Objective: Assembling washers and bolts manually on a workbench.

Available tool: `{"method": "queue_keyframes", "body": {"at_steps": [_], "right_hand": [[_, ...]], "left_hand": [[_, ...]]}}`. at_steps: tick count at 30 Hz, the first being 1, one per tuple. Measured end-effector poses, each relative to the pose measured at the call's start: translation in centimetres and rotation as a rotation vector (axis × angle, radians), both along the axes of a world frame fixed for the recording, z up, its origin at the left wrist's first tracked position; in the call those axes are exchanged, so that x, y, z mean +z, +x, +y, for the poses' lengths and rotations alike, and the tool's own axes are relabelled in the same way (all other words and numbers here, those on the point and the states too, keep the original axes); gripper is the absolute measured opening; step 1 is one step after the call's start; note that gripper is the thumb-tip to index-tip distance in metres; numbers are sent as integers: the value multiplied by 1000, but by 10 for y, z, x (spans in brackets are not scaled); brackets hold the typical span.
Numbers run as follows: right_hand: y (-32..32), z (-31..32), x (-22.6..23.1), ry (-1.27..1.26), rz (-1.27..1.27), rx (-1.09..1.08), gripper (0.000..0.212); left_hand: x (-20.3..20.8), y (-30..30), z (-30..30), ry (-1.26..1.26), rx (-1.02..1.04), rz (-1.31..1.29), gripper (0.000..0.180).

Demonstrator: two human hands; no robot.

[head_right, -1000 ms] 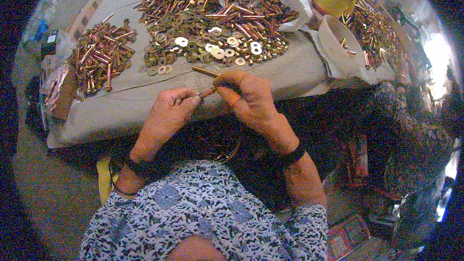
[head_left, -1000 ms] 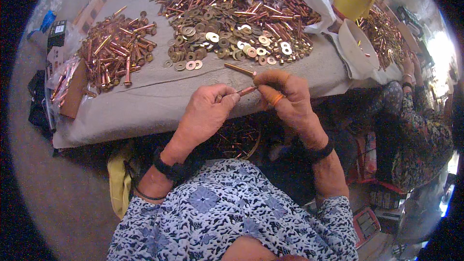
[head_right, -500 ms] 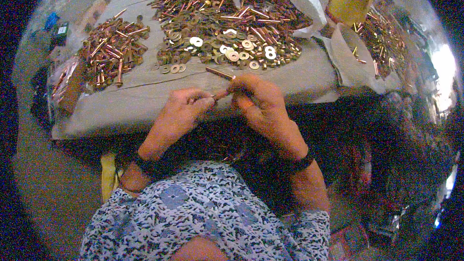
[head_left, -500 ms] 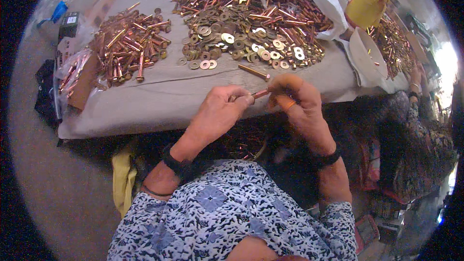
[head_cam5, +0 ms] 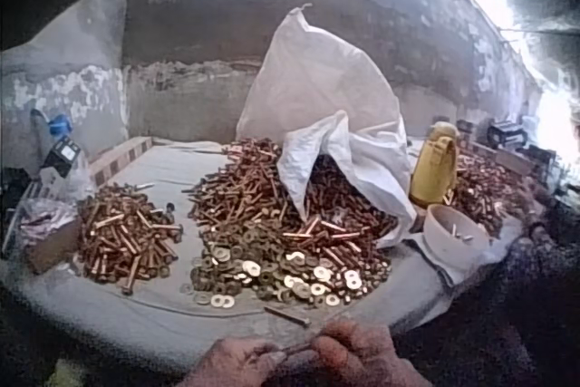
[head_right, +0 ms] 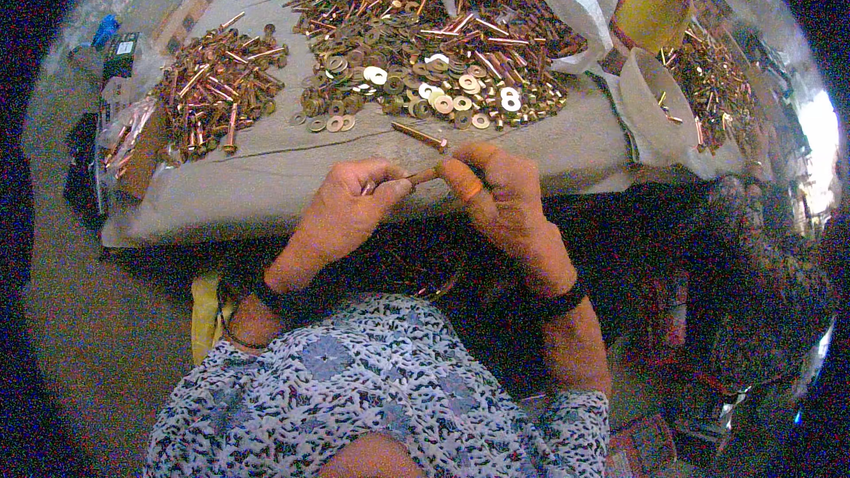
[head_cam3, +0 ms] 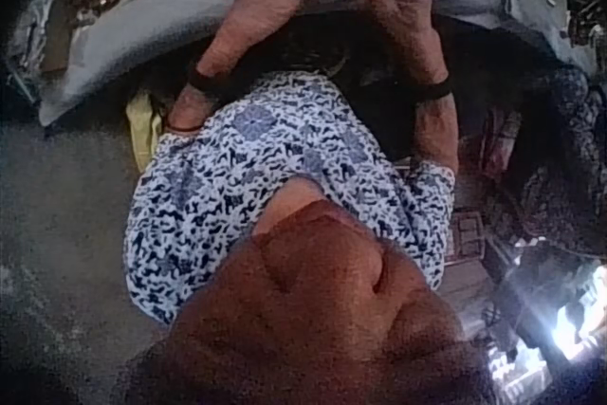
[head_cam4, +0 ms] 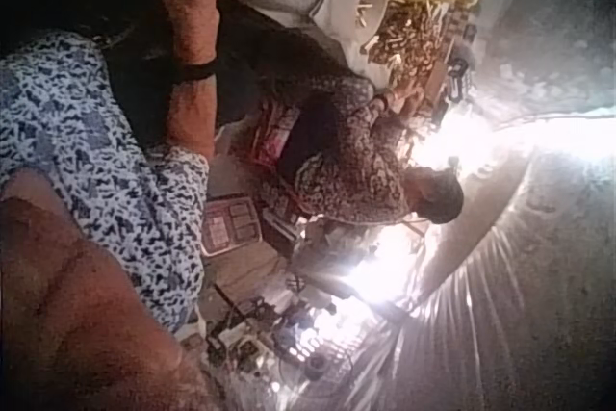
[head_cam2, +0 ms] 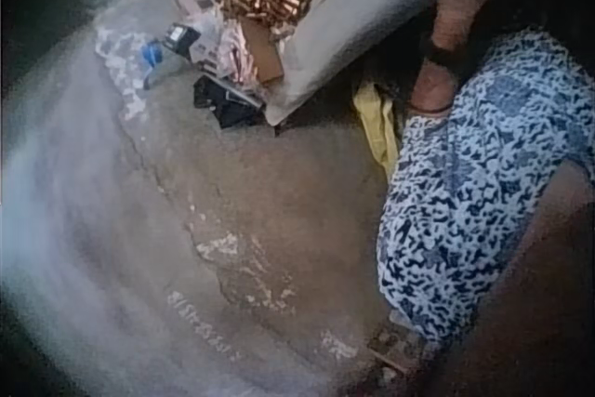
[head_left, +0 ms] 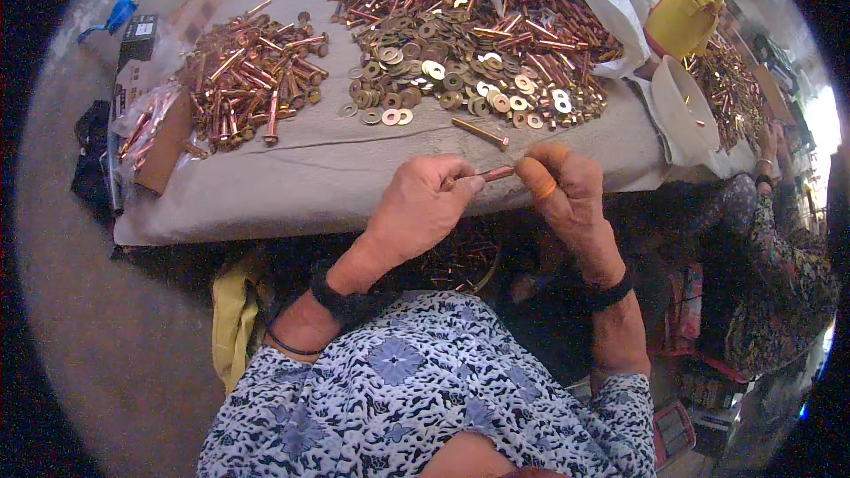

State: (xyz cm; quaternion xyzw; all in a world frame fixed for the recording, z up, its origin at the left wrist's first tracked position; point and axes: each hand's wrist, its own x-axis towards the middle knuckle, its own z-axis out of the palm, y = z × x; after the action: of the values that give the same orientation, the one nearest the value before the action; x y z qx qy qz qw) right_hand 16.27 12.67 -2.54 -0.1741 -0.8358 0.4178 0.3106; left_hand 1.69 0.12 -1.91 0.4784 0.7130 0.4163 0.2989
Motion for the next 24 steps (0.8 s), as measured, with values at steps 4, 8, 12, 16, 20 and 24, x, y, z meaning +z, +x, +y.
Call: {"method": "queue_keyframes", "body": {"at_steps": [4, 8, 12, 16, 20, 24], "right_hand": [[0, 3, -1, 74, -61, -66, 20], [-3, 1, -2, -46, -10, -88, 22], [-11, -5, -8, -170, 233, -88, 24], [-1, 6, -6, -80, -32, -71, 19], [0, 2, 6, -128, -172, -151, 13], [-11, -4, -3, -52, 323, -115, 18]], "left_hand": [[-3, 4, 2, 64, 12, 95, 23], [-10, 6, 4, 198, 60, 62, 18], [-6, 3, 6, 126, 40, -17, 18], [-13, 3, 5, 195, 8, 42, 18], [-11, 4, 5, 124, 76, 16, 18], [-5, 2, 4, 62, 74, -64, 19]]}}
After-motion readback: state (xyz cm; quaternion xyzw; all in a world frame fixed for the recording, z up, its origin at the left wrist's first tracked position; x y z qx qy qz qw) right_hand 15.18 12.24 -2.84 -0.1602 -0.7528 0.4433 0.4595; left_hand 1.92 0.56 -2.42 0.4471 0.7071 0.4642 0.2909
